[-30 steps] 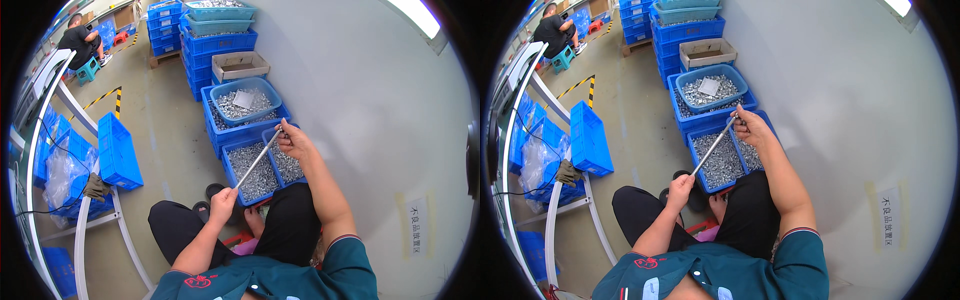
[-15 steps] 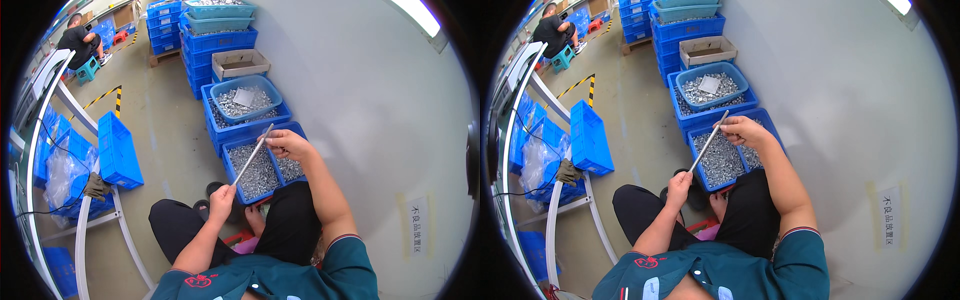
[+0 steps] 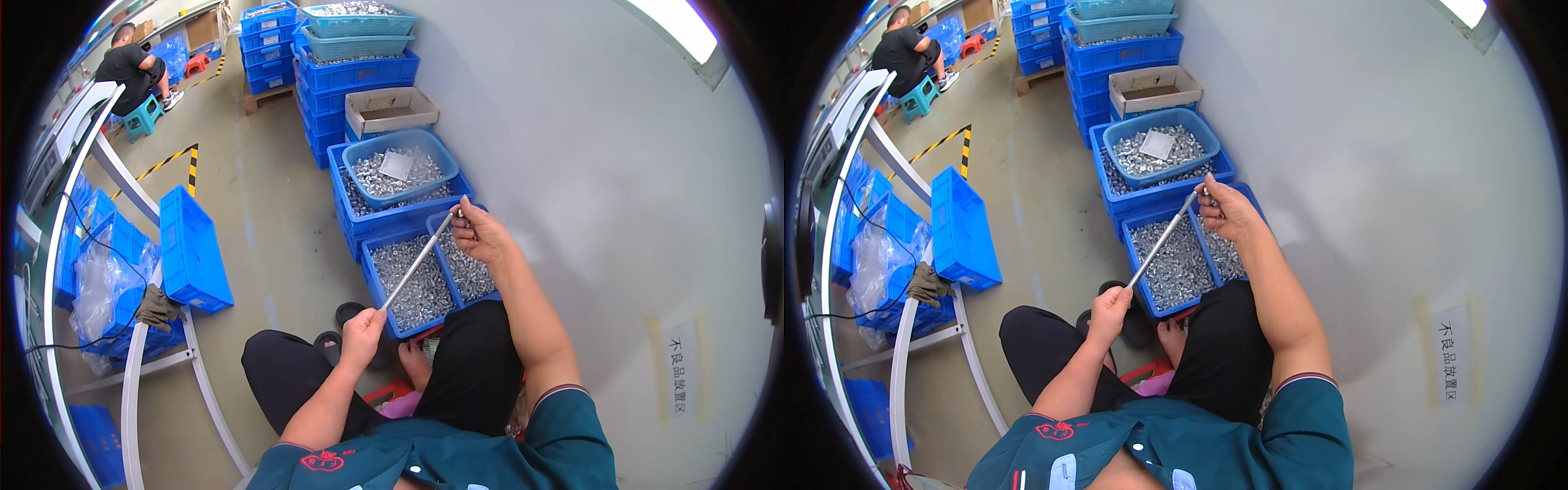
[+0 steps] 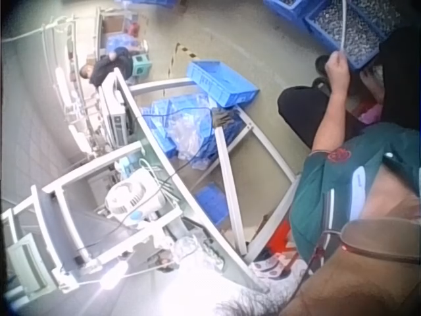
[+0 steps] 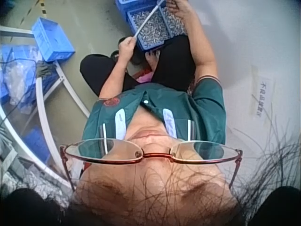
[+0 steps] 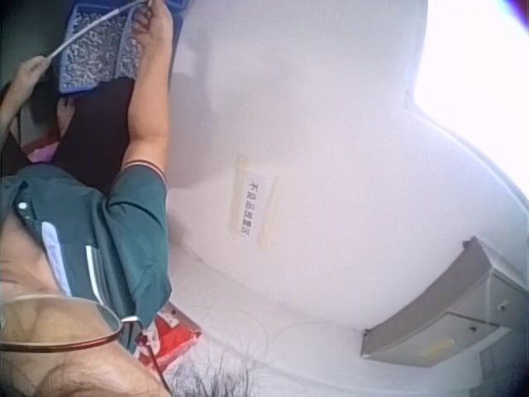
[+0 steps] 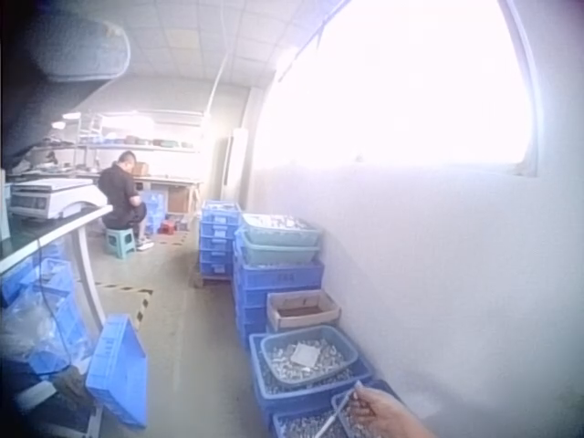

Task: Thread small metal components onto a long metal rod while sorting through storage bins.

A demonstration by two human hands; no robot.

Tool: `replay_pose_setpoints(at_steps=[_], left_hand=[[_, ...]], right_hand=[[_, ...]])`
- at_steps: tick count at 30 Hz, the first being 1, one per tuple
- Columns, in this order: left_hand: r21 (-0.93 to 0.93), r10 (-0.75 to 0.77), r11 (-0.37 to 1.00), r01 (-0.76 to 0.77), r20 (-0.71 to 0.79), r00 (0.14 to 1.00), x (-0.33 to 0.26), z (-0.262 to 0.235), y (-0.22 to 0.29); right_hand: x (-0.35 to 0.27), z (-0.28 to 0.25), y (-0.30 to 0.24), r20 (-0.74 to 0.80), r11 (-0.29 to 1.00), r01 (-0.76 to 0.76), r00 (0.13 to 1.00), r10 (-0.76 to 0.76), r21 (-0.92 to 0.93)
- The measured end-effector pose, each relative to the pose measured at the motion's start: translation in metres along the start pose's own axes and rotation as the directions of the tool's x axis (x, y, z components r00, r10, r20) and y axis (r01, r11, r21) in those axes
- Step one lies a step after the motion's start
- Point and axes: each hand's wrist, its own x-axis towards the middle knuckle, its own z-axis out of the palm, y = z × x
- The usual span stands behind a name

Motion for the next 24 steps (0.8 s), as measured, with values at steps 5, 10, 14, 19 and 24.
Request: replay_pose_setpoints(at_steps=[5,10,14,19,24], left_hand=[[0.016,-0.005,1.000,0.005,0.001,1.000,-0.001,0.002,0.001],[0.072,0.021,0.997,-0.020,-0.006,1.000,0.000,0.000,-0.005],[0.028,0.019,0.999,-0.018,-0.026,0.999,0.002,0.000,-0.007],[0.020,0.001,1.000,-0.001,0.000,1.000,0.004,-0.003,-0.006],[-0.015,0.014,1.000,-0.015,-0.056,0.998,0.006,-0.003,-0.009]], right_hand=[[0.000,0.009,0.005,0.029,0.998,0.062,0.998,-0.061,-0.007],[-0.002,0.011,0.003,0.051,0.981,0.109,0.994,-0.102,-0.159],[-0.010,0.029,0.004,0.062,0.946,0.124,0.992,-0.110,-0.299],[-0.014,0.039,0.008,0.105,0.818,-0.067,0.983,0.154,-0.571],[-0.006,0.019,0.005,0.118,0.931,-0.090,0.983,0.140,-0.354]])
